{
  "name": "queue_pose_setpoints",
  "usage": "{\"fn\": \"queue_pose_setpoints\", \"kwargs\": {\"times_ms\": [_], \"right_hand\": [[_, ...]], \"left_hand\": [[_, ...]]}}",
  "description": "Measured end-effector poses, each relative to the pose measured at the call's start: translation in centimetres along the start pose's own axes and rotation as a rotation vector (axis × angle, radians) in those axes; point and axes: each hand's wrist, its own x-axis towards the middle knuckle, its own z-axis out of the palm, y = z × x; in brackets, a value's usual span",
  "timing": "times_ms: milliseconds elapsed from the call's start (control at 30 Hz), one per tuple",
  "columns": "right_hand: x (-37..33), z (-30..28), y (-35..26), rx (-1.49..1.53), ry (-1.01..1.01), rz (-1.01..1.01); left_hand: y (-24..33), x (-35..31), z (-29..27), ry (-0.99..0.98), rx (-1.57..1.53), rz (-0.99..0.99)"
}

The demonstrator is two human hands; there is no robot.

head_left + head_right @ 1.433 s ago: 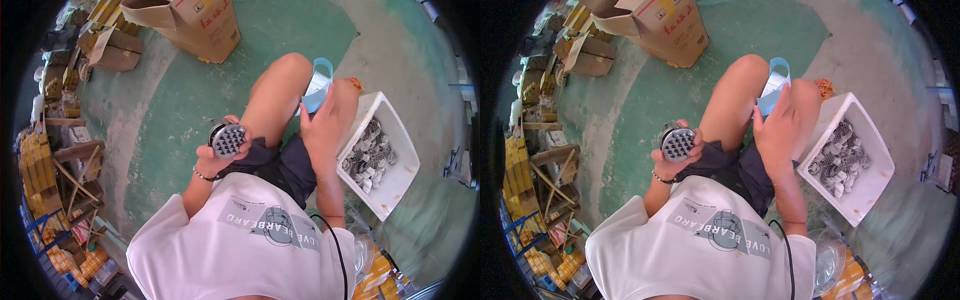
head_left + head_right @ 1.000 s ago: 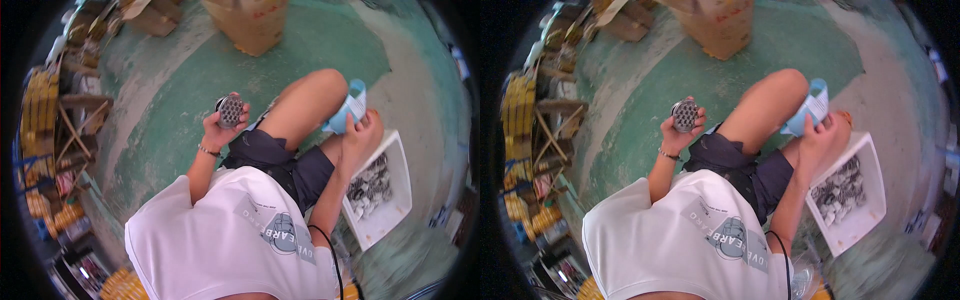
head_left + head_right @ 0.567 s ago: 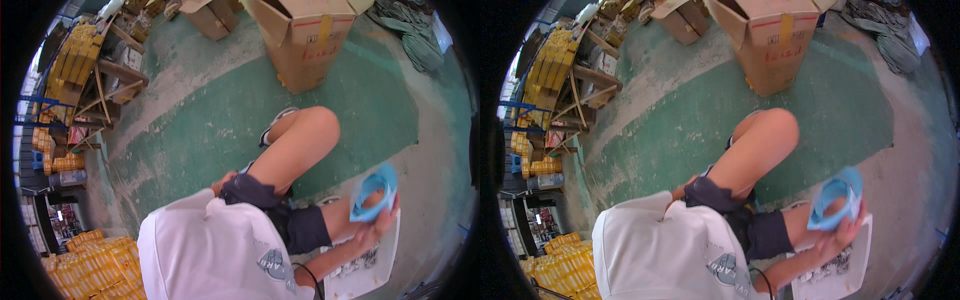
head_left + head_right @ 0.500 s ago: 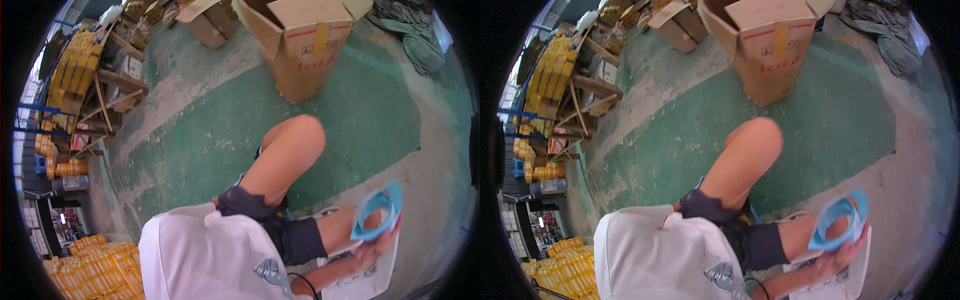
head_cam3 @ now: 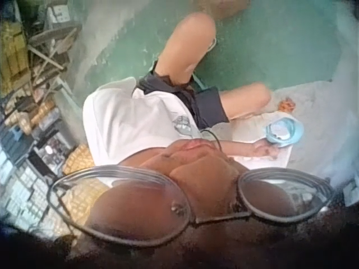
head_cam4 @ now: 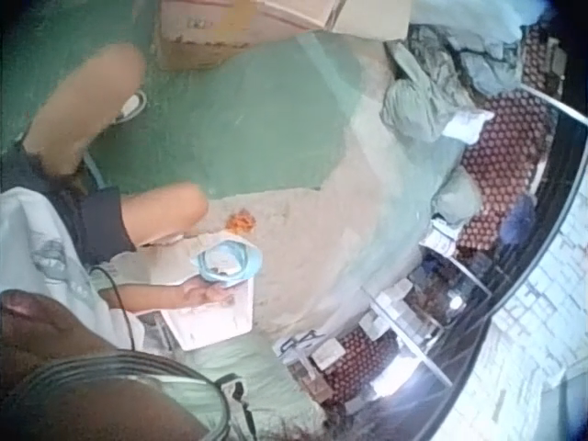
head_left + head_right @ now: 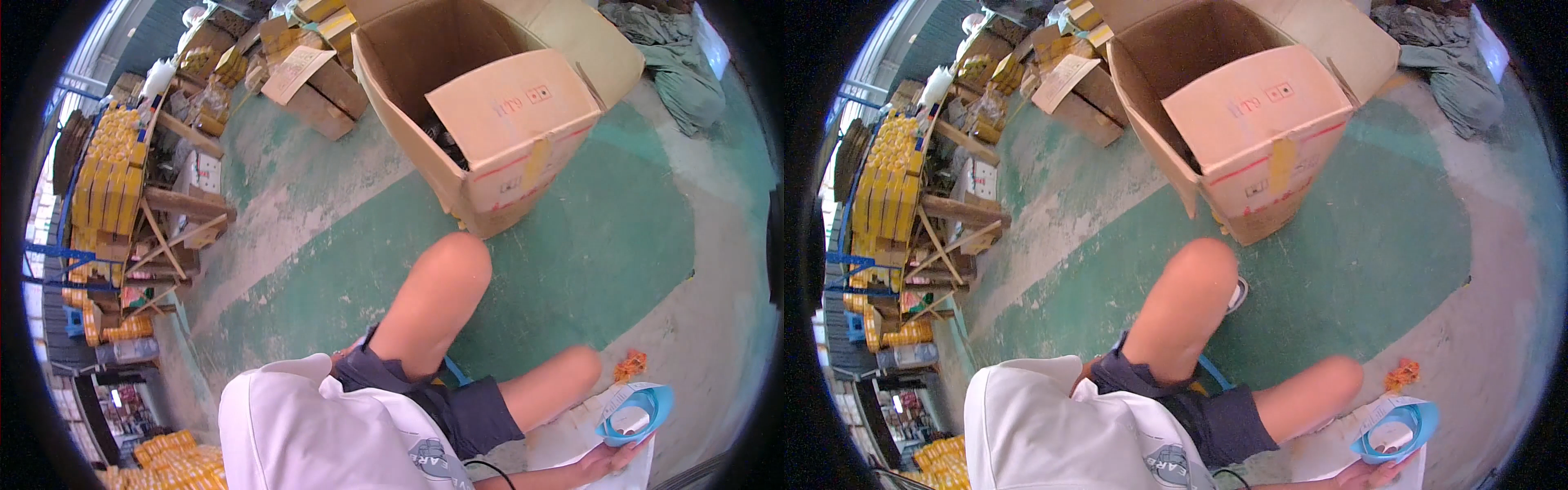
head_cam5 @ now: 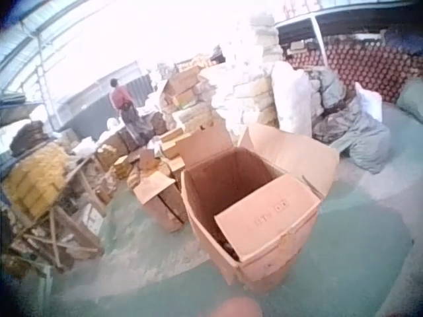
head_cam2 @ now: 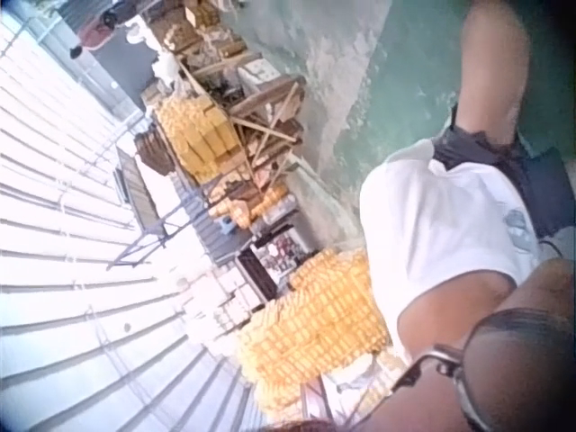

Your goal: Applying labels and clips to circular LED light components in a factory setting.

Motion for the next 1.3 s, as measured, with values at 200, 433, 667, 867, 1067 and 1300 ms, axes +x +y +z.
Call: {"fn": "queue_pose_setpoints", "kwargs": {"times_ms": [200,433,667,867,1067,1300], "right_hand": [[-4.5,0.1,2.1,0.129,-0.022,0.002],[-0.5,-2.1,3.0,-0.049,-0.090,0.052],[4.3,1.9,5.3,-0.099,-0.074,0.159],[6.5,4.6,3.2,-0.250,-0.003,0.251],[3.4,10.9,1.5,-0.211,0.061,0.064],[-9.5,4.5,9.9,0.336,0.171,0.495]], "left_hand": [[1.8,1.3,-1.2,-0.036,0.055,0.037],[1.2,-0.5,-2.2,0.018,0.062,0.067],[5.3,-2.5,-3.7,0.172,0.060,0.037],[11.8,-4.8,-7.3,0.270,0.047,0.029],[21.5,-4.5,-11.5,0.279,0.106,0.122],[31.8,1.5,-13.4,0.191,0.389,0.155]]}}
